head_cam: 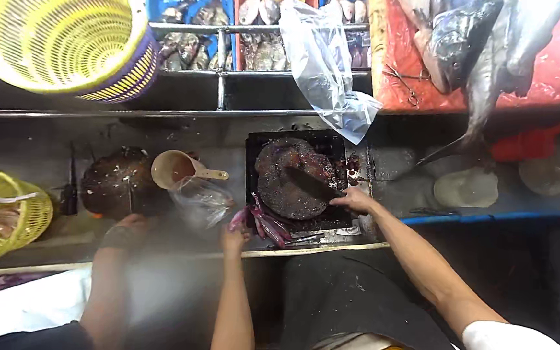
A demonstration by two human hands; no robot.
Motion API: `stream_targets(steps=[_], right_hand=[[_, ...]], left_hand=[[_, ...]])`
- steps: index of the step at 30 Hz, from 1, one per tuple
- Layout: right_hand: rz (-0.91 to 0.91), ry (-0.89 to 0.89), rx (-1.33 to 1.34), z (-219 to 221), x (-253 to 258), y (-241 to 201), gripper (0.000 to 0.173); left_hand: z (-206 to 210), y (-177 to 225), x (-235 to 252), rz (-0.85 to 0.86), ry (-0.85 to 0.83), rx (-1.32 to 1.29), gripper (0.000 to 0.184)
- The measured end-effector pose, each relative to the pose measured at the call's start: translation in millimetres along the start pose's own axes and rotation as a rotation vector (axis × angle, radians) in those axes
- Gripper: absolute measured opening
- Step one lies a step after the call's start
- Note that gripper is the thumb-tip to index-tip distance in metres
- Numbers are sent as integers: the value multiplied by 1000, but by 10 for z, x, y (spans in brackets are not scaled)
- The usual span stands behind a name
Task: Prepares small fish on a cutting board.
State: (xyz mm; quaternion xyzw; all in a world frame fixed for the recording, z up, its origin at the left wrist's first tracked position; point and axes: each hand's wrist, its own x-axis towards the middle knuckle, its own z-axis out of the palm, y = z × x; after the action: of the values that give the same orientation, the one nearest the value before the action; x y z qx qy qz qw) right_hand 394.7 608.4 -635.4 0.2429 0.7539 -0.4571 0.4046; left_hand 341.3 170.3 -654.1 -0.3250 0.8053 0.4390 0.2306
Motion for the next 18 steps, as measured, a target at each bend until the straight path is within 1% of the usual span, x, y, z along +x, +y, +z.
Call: stream_targets(steps=[1,3,4,5,6,8,10,11,12,14,16,18], right_hand=[[23,83,49,-124,12,34,62],[29,319,108,-247,68,186,65],[18,410,103,-272,35,223,67],[6,445,75,-276,-45,222,70],[-4,430,44,-238,-170,184,72],[-7,347,-10,-38,-361,163,70],[11,303,-97,95,-404,126,62],[15,333,-141,118,-403,116,58],[11,400,-185,132,-404,108,54],[-17,503,-285,136,-414,30,50],[-29,516,-346,227,-448,-68,54],[-17,468,-391,427,-547,-164,57]], left_hand=[[-45,41,-75,43,21,-17,48],[-81,171,-268,178,25,-84,45],[-50,270,-382,239,-15,-144,44],[20,390,-496,288,-84,-204,41],[130,509,-601,311,-168,-245,39],[453,664,-718,273,-338,-268,37],[845,737,-672,202,-415,-202,38],[1013,736,-652,178,-421,-159,38],[1145,712,-638,166,-429,-125,37],[1317,703,-612,160,-442,-127,37],[1429,737,-617,151,-411,-142,36],[1502,755,-639,166,-372,-114,37]])
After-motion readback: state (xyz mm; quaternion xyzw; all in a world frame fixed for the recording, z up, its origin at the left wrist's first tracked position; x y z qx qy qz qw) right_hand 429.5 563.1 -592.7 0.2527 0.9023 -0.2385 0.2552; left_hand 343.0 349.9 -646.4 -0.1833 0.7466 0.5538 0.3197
